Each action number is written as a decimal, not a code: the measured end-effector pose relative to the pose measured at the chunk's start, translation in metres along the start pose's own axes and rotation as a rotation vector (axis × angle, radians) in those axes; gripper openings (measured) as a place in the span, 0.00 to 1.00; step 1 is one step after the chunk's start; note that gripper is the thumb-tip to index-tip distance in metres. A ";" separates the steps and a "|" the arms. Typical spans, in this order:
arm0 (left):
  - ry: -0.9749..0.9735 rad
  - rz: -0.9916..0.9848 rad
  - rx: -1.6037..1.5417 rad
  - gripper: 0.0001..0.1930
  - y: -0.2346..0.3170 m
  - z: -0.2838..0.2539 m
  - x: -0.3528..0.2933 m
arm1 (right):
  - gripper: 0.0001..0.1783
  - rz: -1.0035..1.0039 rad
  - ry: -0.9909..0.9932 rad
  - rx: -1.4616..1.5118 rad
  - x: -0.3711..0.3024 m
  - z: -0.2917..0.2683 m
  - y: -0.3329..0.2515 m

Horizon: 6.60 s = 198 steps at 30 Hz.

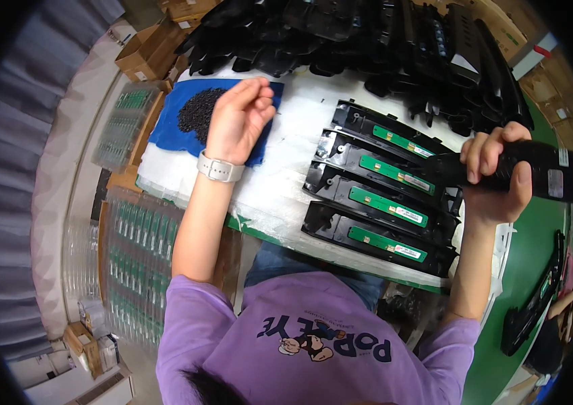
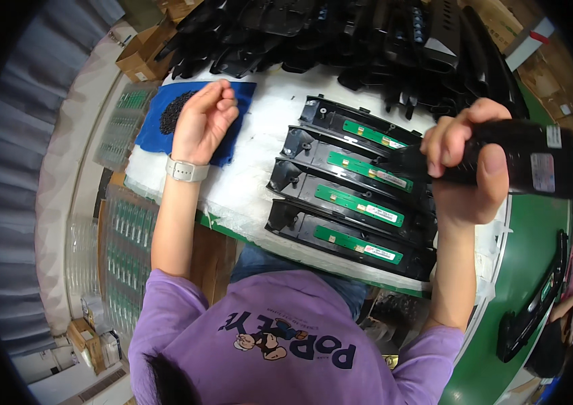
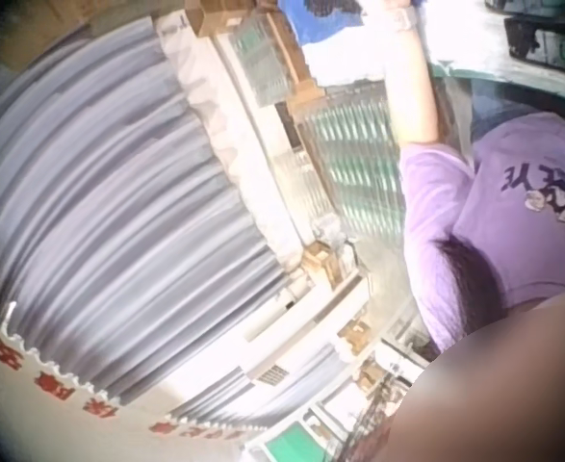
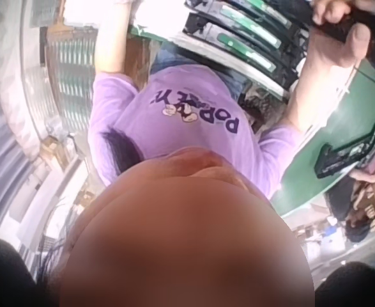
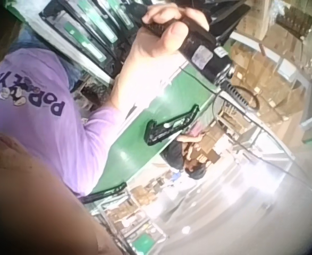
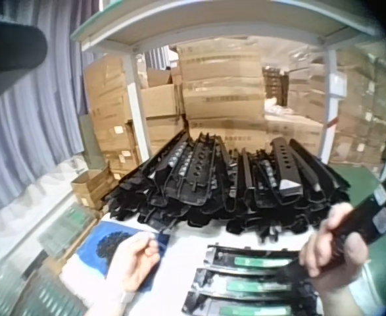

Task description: Manually assemble and screw components into toner cartridge housings using an electric screwdriver.

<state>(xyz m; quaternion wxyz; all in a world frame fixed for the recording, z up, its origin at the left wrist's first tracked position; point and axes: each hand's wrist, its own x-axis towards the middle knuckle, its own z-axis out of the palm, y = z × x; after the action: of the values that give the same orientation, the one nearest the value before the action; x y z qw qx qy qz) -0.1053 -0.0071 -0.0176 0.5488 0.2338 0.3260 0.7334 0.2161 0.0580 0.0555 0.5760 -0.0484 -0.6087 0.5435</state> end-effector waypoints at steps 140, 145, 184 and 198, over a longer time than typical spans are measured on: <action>-0.150 -0.071 0.304 0.07 -0.060 0.074 -0.016 | 0.15 0.275 -0.228 -0.190 0.026 0.063 0.057; -0.198 -0.018 0.318 0.07 -0.061 0.081 -0.019 | 0.29 0.143 -0.191 0.130 0.040 0.034 0.028; -0.440 -0.053 0.499 0.07 -0.078 0.077 -0.035 | 0.18 0.058 0.425 0.498 0.027 0.022 -0.002; -0.334 -0.061 0.393 0.10 -0.074 0.091 -0.025 | 0.23 0.191 0.137 -0.256 -0.006 -0.033 -0.035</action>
<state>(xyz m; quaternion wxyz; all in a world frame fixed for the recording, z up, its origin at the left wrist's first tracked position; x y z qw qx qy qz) 0.0139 0.0027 -0.0105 0.5609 0.4437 0.3740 0.5905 0.2626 0.0594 0.0681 0.5509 -0.2158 -0.6250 0.5092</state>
